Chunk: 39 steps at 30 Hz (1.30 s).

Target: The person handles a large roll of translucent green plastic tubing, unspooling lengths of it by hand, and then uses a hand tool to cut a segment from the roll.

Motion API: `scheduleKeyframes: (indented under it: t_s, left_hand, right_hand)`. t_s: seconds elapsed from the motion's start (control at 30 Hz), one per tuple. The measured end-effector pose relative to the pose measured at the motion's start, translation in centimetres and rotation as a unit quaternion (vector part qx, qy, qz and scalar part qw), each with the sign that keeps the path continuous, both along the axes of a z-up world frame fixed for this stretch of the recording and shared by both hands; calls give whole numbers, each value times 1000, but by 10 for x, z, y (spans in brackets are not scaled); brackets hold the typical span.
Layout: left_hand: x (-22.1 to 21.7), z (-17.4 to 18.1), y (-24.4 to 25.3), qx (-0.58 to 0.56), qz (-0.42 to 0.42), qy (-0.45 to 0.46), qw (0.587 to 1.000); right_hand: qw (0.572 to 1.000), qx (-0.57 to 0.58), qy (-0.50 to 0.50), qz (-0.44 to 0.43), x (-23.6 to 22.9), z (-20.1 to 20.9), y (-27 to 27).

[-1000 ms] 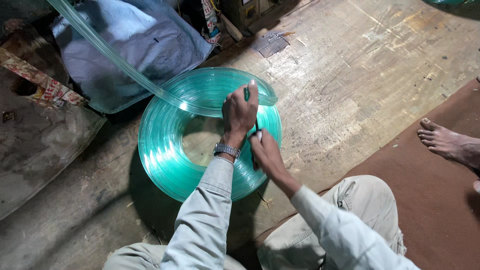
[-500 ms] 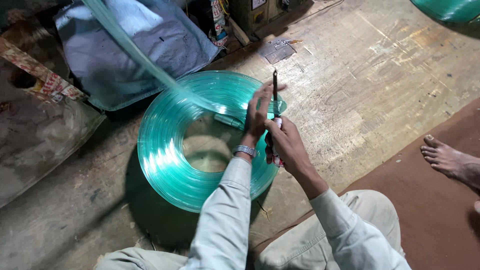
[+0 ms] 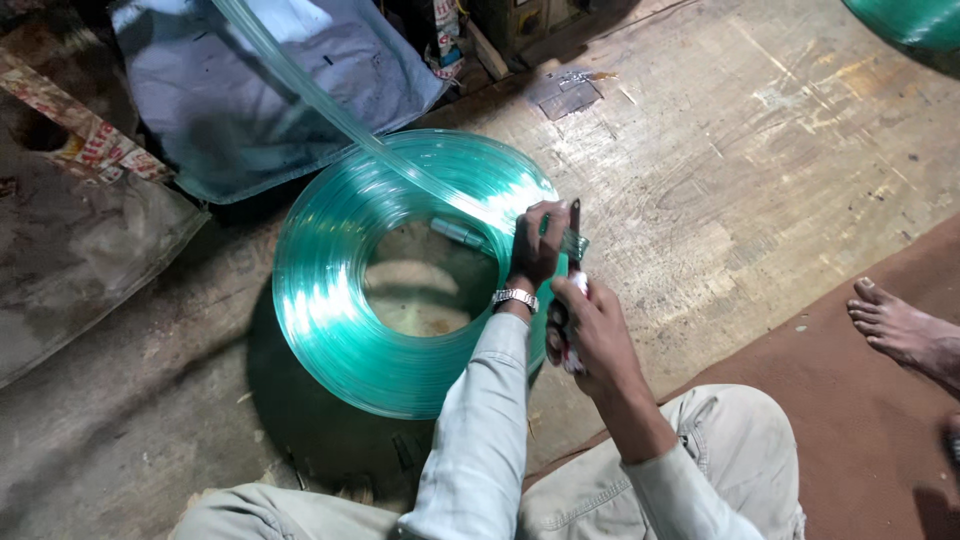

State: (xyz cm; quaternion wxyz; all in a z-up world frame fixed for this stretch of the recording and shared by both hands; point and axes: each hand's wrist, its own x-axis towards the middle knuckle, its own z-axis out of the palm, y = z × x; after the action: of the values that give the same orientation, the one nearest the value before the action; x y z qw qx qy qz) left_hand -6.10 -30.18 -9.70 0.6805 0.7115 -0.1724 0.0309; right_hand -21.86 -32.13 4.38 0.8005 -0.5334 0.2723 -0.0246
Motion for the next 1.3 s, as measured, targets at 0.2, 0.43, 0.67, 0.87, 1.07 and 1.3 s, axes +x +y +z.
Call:
scheduleKeyframes:
  t_s: [0.2, 0.43, 0.67, 0.87, 1.07, 1.3]
  left_hand:
    - [2, 28, 1, -45, 94, 73, 992]
    - [-9, 71, 37, 20, -15, 174, 984]
    - [-14, 126, 84, 98, -180, 113, 972]
    - [-14, 134, 124, 64, -166, 132, 975]
    - [-18, 131, 145, -80, -112, 174, 975]
    - [-9, 135, 180, -246, -5, 112, 963]
  right_hand:
    - [988, -124, -81, -40, -51, 118, 15]
    - [979, -157, -111, -67, -29, 43, -37]
    - [960, -275, 51, -3, 11, -122, -93]
    - [853, -455, 232, 109, 15, -232, -131]
    - [778, -488, 313, 243, 8, -161, -92]
    - [596, -609, 363, 377, 45, -113, -87]
